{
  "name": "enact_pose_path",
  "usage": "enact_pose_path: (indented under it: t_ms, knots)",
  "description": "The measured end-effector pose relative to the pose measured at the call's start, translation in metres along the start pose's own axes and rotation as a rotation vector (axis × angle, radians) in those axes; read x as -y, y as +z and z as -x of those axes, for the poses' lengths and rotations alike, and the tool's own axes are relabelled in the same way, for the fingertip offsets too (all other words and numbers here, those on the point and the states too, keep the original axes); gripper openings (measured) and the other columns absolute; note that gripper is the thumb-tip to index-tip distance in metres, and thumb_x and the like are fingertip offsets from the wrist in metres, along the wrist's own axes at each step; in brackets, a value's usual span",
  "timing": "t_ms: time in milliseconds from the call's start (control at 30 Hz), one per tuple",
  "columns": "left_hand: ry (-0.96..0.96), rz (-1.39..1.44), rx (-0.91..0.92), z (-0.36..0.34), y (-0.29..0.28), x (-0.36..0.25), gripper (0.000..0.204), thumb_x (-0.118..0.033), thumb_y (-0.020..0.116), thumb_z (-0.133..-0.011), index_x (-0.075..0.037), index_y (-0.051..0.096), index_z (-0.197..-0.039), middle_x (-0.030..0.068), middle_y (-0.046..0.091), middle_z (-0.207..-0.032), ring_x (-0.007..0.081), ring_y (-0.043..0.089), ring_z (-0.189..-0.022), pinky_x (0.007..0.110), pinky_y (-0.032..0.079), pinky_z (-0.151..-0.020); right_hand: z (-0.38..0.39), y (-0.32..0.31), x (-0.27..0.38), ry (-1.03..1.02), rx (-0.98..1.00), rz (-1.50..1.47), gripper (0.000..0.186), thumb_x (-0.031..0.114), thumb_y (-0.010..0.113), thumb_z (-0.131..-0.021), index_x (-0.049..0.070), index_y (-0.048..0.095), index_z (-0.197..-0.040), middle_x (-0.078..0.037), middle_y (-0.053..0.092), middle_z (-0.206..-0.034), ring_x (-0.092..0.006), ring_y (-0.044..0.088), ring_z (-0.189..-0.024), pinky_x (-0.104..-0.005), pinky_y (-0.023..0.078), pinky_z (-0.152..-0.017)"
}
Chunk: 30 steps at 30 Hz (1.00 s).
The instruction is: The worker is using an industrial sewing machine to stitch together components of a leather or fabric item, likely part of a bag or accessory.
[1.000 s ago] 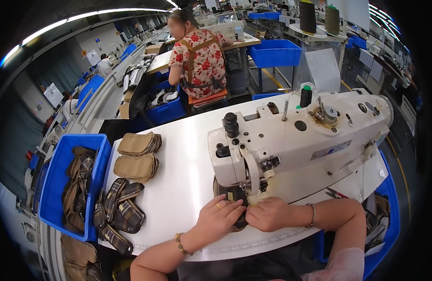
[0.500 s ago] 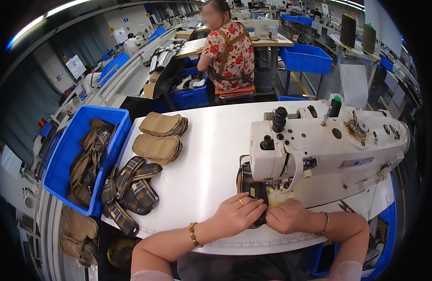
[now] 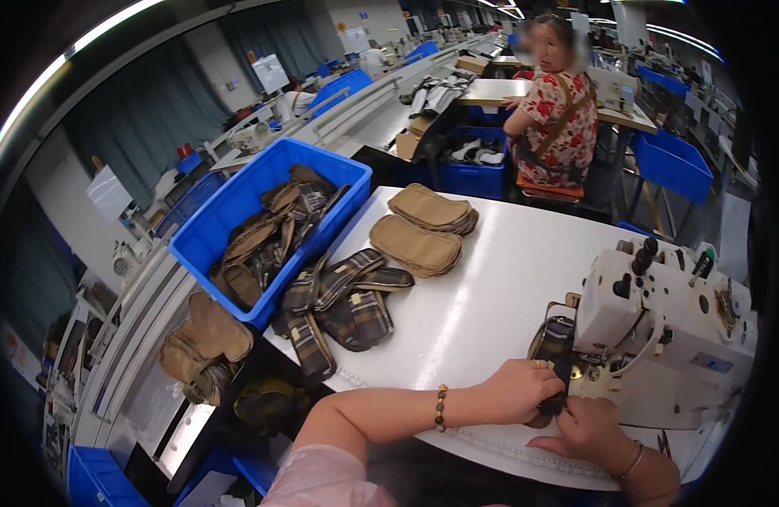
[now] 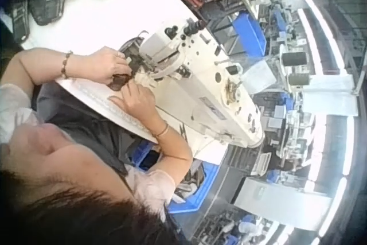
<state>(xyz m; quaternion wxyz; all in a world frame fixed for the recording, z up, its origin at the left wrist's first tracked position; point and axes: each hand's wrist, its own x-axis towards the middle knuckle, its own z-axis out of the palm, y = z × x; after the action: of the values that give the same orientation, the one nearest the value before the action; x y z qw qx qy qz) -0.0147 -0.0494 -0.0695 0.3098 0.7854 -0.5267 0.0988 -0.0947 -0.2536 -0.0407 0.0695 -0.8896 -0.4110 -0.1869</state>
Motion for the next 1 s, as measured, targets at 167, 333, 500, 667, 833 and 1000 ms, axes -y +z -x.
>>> enact_pose_path:
  t_ms: [167, 333, 500, 667, 833, 1000]
  knots:
    - [-0.058, 0.054, -0.038, 0.0, 0.0, 0.002, 0.024, -0.013, 0.07, -0.069, -0.005, 0.067, -0.091, 0.0072, 0.064, -0.079, 0.0268, 0.062, -0.077, 0.039, 0.052, -0.064, 0.01, 0.022, 0.01, 0.062, -0.026, 0.11, 0.03, 0.027, 0.076, -0.067, 0.006, 0.062, -0.082, -0.005, 0.053, -0.075, -0.0205, 0.054, -0.051, -0.0354, 0.04, -0.044]
    - [-0.09, 0.098, -0.036, -0.001, -0.001, 0.001, 0.017, -0.016, 0.068, -0.072, -0.006, 0.066, -0.086, 0.0075, 0.063, -0.076, 0.028, 0.061, -0.076, 0.04, 0.051, -0.063, 0.018, 0.037, -0.001, 0.081, -0.003, 0.116, 0.022, 0.015, 0.069, -0.068, 0.006, 0.062, -0.087, -0.006, 0.055, -0.077, -0.022, 0.054, -0.054, -0.0365, 0.041, -0.046]
    - [-0.119, 0.121, -0.015, -0.003, -0.005, -0.005, 0.015, -0.016, 0.066, -0.07, -0.004, 0.063, -0.078, 0.0116, 0.063, -0.076, 0.0322, 0.064, -0.084, 0.043, 0.053, -0.07, 0.014, 0.032, -0.003, 0.016, -0.054, 0.2, 0.011, 0.007, 0.063, -0.07, 0.006, 0.059, -0.08, -0.006, 0.054, -0.075, -0.0225, 0.053, -0.054, -0.0387, 0.039, -0.047]
    - [-0.072, 0.14, -0.051, 0.002, 0.003, -0.002, 0.016, -0.012, 0.068, -0.067, -0.004, 0.065, -0.08, 0.0096, 0.065, -0.084, 0.0302, 0.063, -0.089, 0.042, 0.054, -0.07, 0.014, 0.039, -0.008, -0.036, -0.044, 0.099, 0.008, 0.009, 0.062, -0.067, 0.008, 0.056, -0.073, -0.007, 0.051, -0.07, -0.0205, 0.051, -0.05, -0.0373, 0.038, -0.045]
    - [-0.013, 0.101, 0.042, 0.005, 0.006, -0.001, 0.022, -0.01, 0.071, -0.068, -0.004, 0.067, -0.089, 0.0066, 0.067, -0.096, 0.0262, 0.061, -0.09, 0.037, 0.053, -0.074, 0.018, 0.039, -0.011, -0.092, 0.002, 0.102, 0.008, 0.011, 0.061, -0.066, 0.009, 0.054, -0.068, -0.007, 0.05, -0.068, -0.0188, 0.051, -0.048, -0.0354, 0.038, -0.043]
    - [-0.018, 0.085, 0.091, 0.004, 0.0, -0.003, 0.024, -0.008, 0.071, -0.067, -0.003, 0.067, -0.089, 0.0071, 0.068, -0.1, 0.0265, 0.062, -0.09, 0.036, 0.054, -0.075, 0.015, 0.034, -0.007, -0.106, 0.027, 0.102, 0.01, 0.014, 0.062, -0.067, 0.009, 0.053, -0.065, -0.006, 0.049, -0.067, -0.0181, 0.051, -0.048, -0.0349, 0.038, -0.042]
